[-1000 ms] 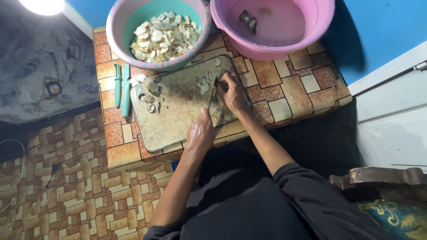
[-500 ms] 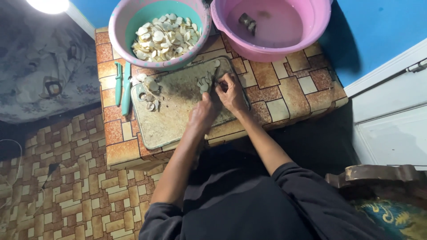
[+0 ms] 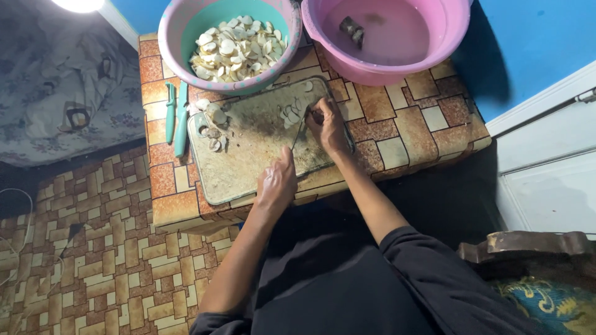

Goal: Slicing plantains on a wooden board and placing them into a bowl of water.

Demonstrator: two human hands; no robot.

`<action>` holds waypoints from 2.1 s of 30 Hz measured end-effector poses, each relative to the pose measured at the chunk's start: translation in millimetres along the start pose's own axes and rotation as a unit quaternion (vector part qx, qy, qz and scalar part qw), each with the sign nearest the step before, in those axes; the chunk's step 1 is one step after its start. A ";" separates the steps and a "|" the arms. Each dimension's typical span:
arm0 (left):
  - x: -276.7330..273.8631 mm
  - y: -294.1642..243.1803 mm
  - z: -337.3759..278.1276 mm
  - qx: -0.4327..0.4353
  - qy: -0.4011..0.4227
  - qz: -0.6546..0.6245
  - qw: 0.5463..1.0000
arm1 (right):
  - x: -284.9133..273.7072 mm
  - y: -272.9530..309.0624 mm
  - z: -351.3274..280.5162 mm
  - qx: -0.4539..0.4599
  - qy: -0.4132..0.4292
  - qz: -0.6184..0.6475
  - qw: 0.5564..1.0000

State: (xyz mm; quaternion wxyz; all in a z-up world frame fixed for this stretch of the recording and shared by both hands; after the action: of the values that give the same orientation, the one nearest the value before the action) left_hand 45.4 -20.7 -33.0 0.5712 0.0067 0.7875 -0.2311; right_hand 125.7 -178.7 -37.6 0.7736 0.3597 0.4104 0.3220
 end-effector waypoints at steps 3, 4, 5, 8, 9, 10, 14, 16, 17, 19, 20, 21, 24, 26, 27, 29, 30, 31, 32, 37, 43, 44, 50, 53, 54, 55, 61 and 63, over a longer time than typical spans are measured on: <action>-1.0 -1.6 -0.2 0.008 -0.010 0.029 0.999 | -2.3 10.4 -0.9 -0.023 -0.001 -0.044 0.999; 2.3 1.0 3.2 0.005 -0.010 0.035 0.999 | -1.8 11.3 -0.1 -0.033 0.000 -0.053 0.998; 8.1 3.0 4.8 0.002 -0.007 0.039 0.999 | -2.2 11.0 -2.1 -0.041 0.002 -0.064 0.997; 3.2 -0.7 17.7 0.016 -0.026 0.043 0.999 | -1.6 15.6 -4.2 -0.050 0.010 -0.067 0.996; 4.3 -1.2 25.2 0.017 -0.027 0.043 0.999 | -1.3 15.3 -3.1 -0.051 0.009 -0.067 0.996; 5.8 -1.5 32.5 0.014 -0.025 0.040 0.999 | 0.1 13.3 -1.8 -0.044 0.016 -0.068 0.997; 31.8 9.5 73.3 -0.004 -0.012 0.078 0.997 | -1.8 14.8 -1.7 -0.025 0.041 -0.052 0.998; 17.0 -0.5 69.7 0.001 -0.008 0.067 0.998 | 0.4 11.0 0.3 -0.006 0.041 -0.042 0.998; 17.7 -3.9 61.5 0.000 0.005 0.051 0.999 | 3.1 4.4 -8.0 0.020 0.050 -0.034 0.998; -6.6 -6.3 51.1 -0.019 0.030 -0.013 0.999 | 0.4 7.3 -9.2 0.022 0.046 -0.028 0.998; -18.7 -6.0 46.6 -0.037 0.051 -0.077 0.995 | -0.9 10.7 -6.9 0.019 0.041 -0.022 0.999; -27.3 -11.4 36.7 -0.036 0.049 -0.077 0.995 | -0.6 6.1 -4.9 0.018 0.039 -0.022 0.999; -36.7 -19.4 7.6 -0.065 0.080 -0.097 0.990 | 1.9 -7.0 -5.4 0.023 0.040 -0.005 0.999; -45.3 -27.6 -3.6 -0.059 0.066 -0.118 0.989 | 1.7 -3.9 -4.5 0.002 0.031 -0.027 0.999; -31.9 -18.7 -3.2 -0.061 0.067 -0.119 0.989 | 4.2 -3.6 -5.7 0.002 0.034 -0.027 0.999; -12.6 -7.8 -1.4 -0.031 0.036 -0.099 0.994 | 4.5 0.0 -7.0 -0.010 0.021 -0.022 0.999; -4.1 -4.8 -1.7 -0.033 0.036 -0.101 0.994 | 3.7 1.3 -7.9 -0.010 0.024 -0.023 0.999; 1.3 -2.8 -0.8 -0.029 0.027 -0.075 0.996 | 1.4 4.1 -7.1 -0.017 0.020 -0.029 0.999; 6.6 -1.3 0.2 -0.024 0.017 -0.048 0.998 | -1.2 7.1 -6.1 -0.024 0.015 -0.036 0.999; 10.1 -3.8 11.9 -0.013 0.025 -0.055 0.998 | 0.7 7.3 -4.5 -0.006 0.030 -0.035 0.999; 2.6 -8.2 29.0 -0.028 0.038 -0.072 0.996 | 6.0 -4.6 -0.7 0.012 0.041 -0.041 0.998; 1.0 -8.4 30.0 -0.038 0.039 -0.078 0.995 | 7.2 -7.8 -1.1 0.015 0.041 -0.036 0.998; 21.9 -9.7 54.9 -0.017 -0.010 0.059 0.998 | 7.7 -9.3 -2.4 0.028 0.046 0.002 0.999; 16.6 -15.4 64.9 -0.039 -0.016 0.032 0.999 | 5.2 -2.6 -5.8 0.023 0.048 0.002 0.999; 17.8 -12.5 69.6 -0.039 -0.017 0.031 0.999 | 4.1 -2.1 -5.8 0.022 0.049 0.001 0.999; 18.8 -9.0 74.0 -0.038 -0.016 0.017 0.999 | 3.0 -1.6 -6.2 0.023 0.045 0.005 0.999; -7.3 7.3 39.3 -0.006 0.019 -0.177 0.984 | -13.6 10.2 -9.6 -0.006 -0.012 -0.026 1.000; -26.2 2.5 21.5 -0.006 0.011 -0.193 0.981 | -13.8 18.6 -10.5 -0.019 -0.016 -0.025 0.999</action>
State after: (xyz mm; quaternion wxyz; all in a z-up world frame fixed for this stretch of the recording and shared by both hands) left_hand 74.5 -19.8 -15.4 0.5069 -0.1465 0.7816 -0.3327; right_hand 106.5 -176.6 -21.0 0.7945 0.3394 0.4007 0.3050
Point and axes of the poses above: each hand's wrist, its own z-axis towards the middle knuckle, its own x-axis out of the palm, y = z × x, the point moved 10 cm from there along z, towards the middle knuckle
